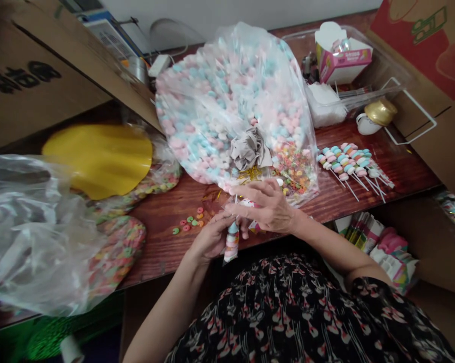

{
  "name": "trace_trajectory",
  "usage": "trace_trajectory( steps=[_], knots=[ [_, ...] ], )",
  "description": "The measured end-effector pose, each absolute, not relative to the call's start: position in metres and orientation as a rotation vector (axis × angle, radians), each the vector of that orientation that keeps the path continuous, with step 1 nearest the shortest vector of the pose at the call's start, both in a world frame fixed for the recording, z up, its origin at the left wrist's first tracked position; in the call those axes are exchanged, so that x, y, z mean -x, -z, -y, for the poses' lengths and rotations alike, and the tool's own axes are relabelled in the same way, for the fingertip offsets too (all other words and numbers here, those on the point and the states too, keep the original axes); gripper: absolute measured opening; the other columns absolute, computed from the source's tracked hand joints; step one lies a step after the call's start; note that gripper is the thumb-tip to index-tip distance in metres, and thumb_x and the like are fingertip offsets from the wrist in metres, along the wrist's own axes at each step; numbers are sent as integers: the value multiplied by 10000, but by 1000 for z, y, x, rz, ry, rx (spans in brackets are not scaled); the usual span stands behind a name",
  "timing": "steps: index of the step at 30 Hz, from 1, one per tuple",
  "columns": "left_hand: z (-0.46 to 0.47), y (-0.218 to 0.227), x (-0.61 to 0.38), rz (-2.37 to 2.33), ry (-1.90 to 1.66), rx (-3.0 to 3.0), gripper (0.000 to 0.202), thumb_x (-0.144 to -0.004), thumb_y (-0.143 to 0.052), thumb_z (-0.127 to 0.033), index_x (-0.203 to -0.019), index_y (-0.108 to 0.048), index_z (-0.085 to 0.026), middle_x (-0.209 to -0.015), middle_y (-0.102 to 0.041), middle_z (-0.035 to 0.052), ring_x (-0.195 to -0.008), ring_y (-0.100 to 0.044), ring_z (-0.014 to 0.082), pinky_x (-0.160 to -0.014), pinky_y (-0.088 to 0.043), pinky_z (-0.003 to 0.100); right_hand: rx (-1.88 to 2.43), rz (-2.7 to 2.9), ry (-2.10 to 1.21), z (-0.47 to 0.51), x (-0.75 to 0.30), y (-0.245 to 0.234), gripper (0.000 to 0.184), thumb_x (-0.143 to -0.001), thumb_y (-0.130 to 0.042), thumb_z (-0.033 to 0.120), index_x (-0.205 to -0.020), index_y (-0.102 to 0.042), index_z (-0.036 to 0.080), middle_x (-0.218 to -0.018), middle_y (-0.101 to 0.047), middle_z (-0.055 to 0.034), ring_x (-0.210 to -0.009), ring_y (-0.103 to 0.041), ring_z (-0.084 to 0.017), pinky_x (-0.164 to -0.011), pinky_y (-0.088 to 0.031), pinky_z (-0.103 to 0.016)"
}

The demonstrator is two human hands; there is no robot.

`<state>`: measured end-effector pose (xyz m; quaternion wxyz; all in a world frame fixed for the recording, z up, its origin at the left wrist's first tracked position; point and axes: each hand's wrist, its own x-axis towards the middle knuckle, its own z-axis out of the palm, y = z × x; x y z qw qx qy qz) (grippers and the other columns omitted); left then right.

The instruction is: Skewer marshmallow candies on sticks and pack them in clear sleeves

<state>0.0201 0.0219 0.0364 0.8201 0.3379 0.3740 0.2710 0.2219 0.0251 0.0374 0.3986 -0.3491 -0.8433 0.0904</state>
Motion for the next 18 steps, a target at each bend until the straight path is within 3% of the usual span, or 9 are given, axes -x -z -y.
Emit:
trace_trajectory(
  steps=[2,4,8,12,15,18],
  knots=[
    [-19,-36,-19,-773,-514,-713,261,-783,-657,-375,-713,-586,-133,-660,-621,48,-507,-614,168,-509,-464,271,738,2422,-67,-29,-229,-41,293,-935,-501,228,-1197,-582,331,-1342,-572,-10,-1316,-396,-243,-984,-294,-462],
    [-16,-37,-17,-712,-433,-703,263,-784,-651,-379,-712,-566,-141,-642,-598,33,-433,-567,147,-449,-434,262,629,2591,-10,-33,-231,-45,269,-965,-441,216,-1181,-581,292,-1256,-624,-2,-1297,-403,-222,-973,-266,-453],
    [-12,-40,-14,-719,-318,-786,264,-819,-627,-413,-786,-575,-157,-656,-573,15,-431,-502,101,-429,-384,222,653,2772,-70,-38,-223,-49,243,-951,-396,209,-866,-623,218,-848,-670,-21,-1011,-508,-206,-912,-249,-446],
    [-16,-40,-18,-962,-423,-1208,252,-810,-637,-413,-746,-612,-171,-612,-549,5,-504,-466,100,-451,-354,193,1034,2785,-296,-35,-212,-48,94,-816,-538,176,-743,-598,174,-741,-651,-51,-878,-485,-216,-800,-261,-411],
    [-21,-36,-17,-1056,-554,-1399,258,-763,-667,-376,-628,-600,-167,-595,-554,10,-554,-485,109,-498,-390,196,1213,2687,-281,-30,-207,-47,84,-820,-551,188,-768,-614,170,-797,-673,-64,-938,-492,-232,-796,-258,-410],
    [-24,-30,-10,-1083,-453,-1116,264,-800,-616,-410,-694,-599,-168,-494,-505,-26,-375,-374,74,-367,-283,179,993,2583,-7,-28,-211,-46,208,-928,-442,201,-1031,-619,236,-1091,-666,-46,-1165,-432,-245,-886,-238,-451]
  ],
)
